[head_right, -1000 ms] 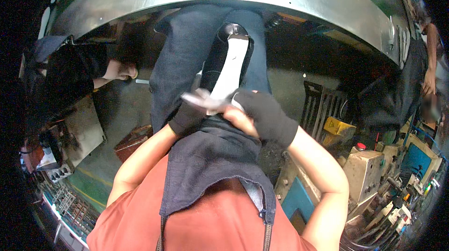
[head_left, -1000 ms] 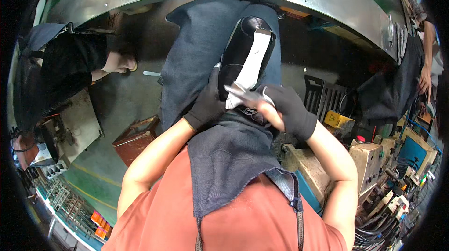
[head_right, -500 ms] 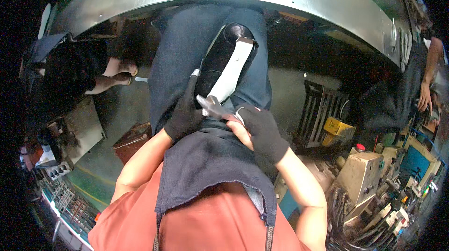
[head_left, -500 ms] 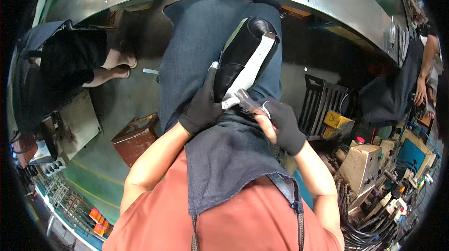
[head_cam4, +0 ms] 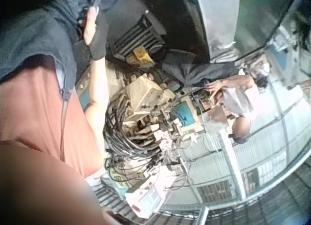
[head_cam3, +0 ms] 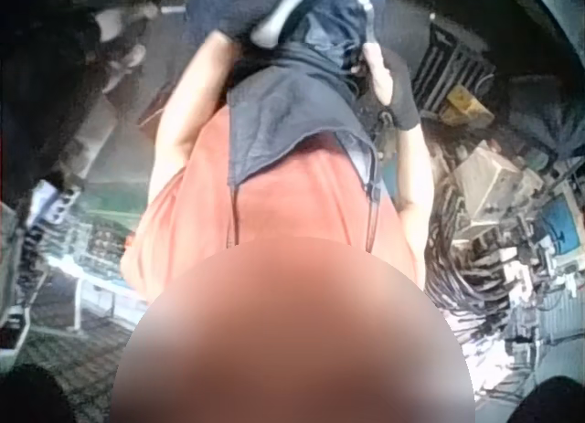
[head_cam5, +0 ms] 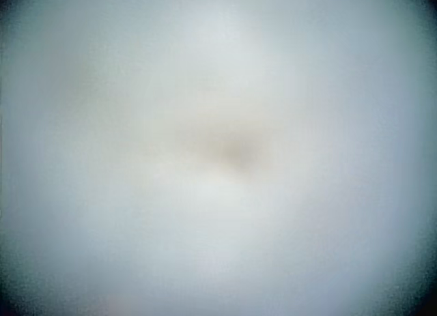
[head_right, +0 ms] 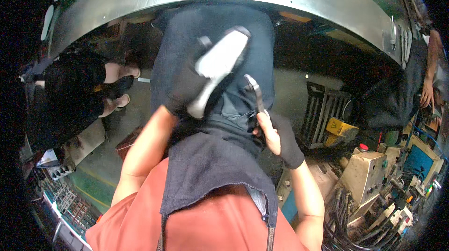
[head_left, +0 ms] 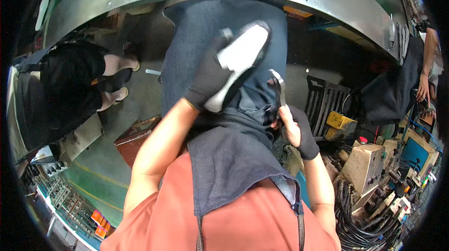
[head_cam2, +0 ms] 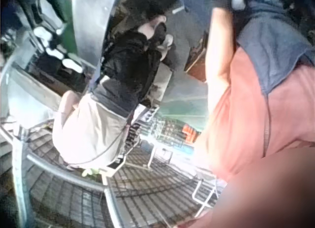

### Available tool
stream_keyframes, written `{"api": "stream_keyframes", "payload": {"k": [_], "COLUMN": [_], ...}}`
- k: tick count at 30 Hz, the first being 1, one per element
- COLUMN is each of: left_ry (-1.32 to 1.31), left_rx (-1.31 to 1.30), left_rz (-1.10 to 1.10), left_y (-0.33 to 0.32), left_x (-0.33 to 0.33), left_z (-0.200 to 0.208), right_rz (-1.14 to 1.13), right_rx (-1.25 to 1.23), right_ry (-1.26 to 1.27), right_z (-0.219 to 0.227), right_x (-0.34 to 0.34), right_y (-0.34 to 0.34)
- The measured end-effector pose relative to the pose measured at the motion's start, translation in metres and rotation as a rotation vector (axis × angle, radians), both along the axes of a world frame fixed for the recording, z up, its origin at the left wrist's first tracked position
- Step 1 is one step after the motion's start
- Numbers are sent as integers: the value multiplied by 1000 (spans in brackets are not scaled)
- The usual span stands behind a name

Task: Pull the upper material over the last and trim excess using pliers and a knife.

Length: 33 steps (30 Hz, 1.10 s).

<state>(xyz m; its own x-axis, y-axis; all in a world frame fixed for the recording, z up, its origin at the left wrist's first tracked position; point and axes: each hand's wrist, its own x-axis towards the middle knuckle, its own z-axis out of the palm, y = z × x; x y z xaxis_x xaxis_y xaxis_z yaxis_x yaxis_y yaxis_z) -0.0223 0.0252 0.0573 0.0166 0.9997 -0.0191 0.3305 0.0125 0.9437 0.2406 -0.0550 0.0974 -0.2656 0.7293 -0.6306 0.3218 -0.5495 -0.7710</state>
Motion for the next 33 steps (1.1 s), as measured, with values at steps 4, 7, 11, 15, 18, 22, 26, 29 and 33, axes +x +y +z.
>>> {"api": "stream_keyframes", "payload": {"k": [4,7,11,15,18,22,26,29,33], "left_ry": [-228,-123,24,65,-3,-735,17,6,-31], "left_rx": [-324,-262,-32,-146,-85,-608,134,235,-39], "left_rz": [-105,-195,-97,-209,-125,116,196,148,121], "left_y": [-54,-68,-83,-70,-61,-75,-54,-47,-39], "left_x": [-9,-1,7,-1,15,22,42,45,29], "left_z": [-30,-17,-40,-58,-58,-111,-81,-97,-69], "right_rz": [214,570,984,942,944,994,979,1057,1224], "right_rx": [-28,16,554,1064,1161,441,181,376,477], "right_ry": [-65,-234,-749,-624,-609,-325,-341,-363,-669], "right_z": [8,27,49,-26,-40,-16,5,5,57], "right_x": [12,0,-55,-20,-8,-2,-2,8,0], "right_y": [22,63,65,85,97,115,121,129,143]}}
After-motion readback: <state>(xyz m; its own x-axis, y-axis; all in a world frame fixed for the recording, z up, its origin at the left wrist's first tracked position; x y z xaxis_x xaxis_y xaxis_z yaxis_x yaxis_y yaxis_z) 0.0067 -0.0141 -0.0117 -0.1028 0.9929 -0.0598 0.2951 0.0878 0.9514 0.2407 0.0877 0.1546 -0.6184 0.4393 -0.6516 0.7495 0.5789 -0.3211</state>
